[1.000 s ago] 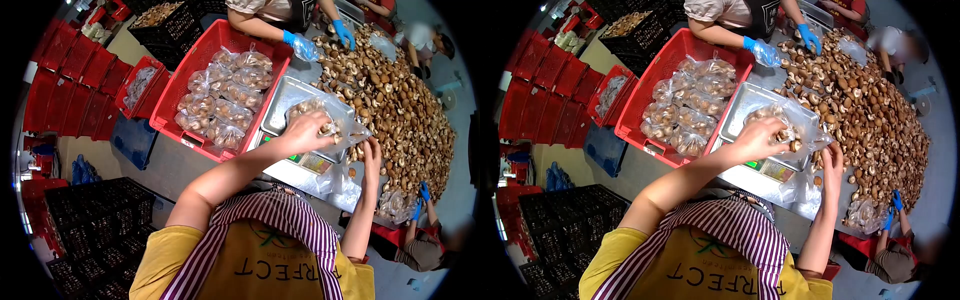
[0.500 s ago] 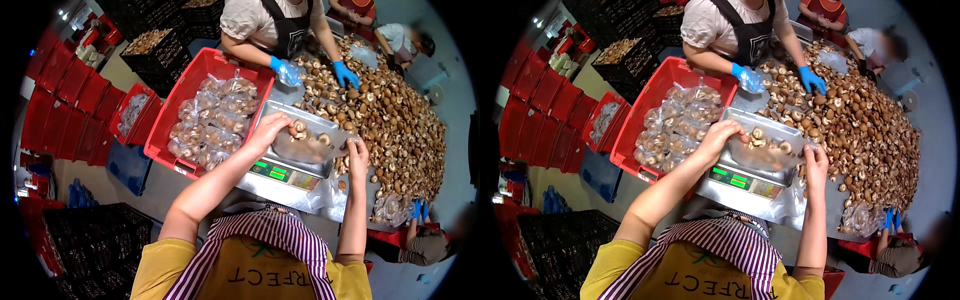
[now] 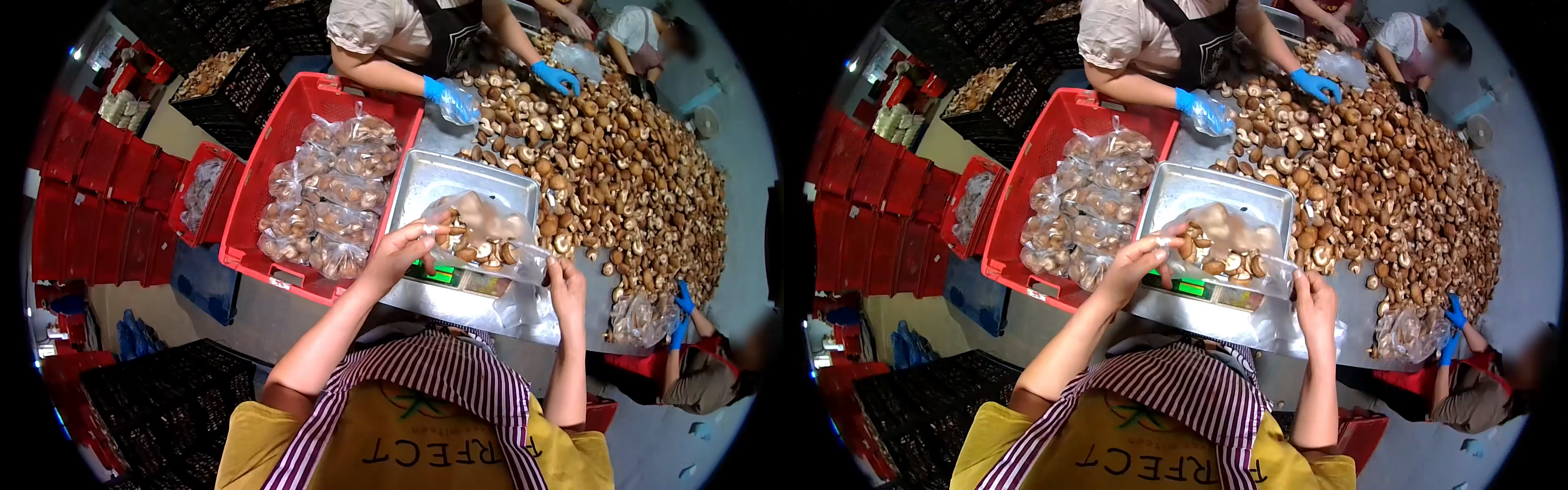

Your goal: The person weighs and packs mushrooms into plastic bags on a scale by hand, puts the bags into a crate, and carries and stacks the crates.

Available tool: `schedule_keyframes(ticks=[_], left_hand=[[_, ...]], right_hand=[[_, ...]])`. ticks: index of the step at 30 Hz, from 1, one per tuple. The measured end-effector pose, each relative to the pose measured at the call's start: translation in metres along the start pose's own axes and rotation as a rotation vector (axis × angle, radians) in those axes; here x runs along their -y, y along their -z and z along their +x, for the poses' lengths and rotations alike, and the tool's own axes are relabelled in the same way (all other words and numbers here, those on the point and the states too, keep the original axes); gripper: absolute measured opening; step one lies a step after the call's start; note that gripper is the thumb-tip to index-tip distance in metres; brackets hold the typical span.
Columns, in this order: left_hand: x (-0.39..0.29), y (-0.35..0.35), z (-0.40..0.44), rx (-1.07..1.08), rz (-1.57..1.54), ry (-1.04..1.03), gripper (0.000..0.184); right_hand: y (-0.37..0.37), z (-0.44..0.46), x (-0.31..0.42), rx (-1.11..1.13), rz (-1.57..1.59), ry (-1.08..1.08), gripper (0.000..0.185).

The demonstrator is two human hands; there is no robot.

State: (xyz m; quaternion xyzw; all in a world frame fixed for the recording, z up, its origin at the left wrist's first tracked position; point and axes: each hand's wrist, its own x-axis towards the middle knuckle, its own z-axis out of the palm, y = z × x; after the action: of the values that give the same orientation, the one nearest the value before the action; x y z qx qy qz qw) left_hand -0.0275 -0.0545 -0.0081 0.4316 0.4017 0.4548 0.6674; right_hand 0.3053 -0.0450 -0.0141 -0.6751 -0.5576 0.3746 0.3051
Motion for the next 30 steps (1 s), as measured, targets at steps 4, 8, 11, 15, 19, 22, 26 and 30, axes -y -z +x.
schedule_keyframes(ticks=[4,8,11,15,19,22,26,30], left_hand=[[-0.008,-0.002,0.008,0.024,0.043,-0.043,0.034],[-0.010,-0.003,0.000,0.038,0.047,-0.006,0.034],[0.000,0.000,-0.005,0.011,0.047,0.007,0.034],[-0.005,-0.004,0.000,-0.046,0.052,-0.025,0.036],[-0.007,-0.006,0.004,-0.025,0.037,-0.066,0.038],[0.001,-0.007,0.007,-0.009,0.010,-0.070,0.038],[0.004,-0.012,0.009,0.002,0.006,-0.106,0.037],[0.003,-0.012,0.010,-0.014,0.060,-0.086,0.037]], right_hand=[[0.010,0.013,0.021,0.045,0.400,0.055,0.032],[0.012,0.004,0.031,0.065,0.676,0.021,0.029],[0.008,0.000,0.031,0.077,0.789,-0.027,0.028],[0.007,0.003,0.025,0.127,0.879,0.026,0.025],[0.000,0.004,0.049,-0.214,0.418,0.151,0.016],[-0.009,-0.011,0.087,-0.272,0.265,0.454,0.014],[-0.059,-0.013,0.122,0.097,-0.180,0.685,0.011],[-0.131,0.044,0.059,0.223,-0.563,0.609,0.017]])
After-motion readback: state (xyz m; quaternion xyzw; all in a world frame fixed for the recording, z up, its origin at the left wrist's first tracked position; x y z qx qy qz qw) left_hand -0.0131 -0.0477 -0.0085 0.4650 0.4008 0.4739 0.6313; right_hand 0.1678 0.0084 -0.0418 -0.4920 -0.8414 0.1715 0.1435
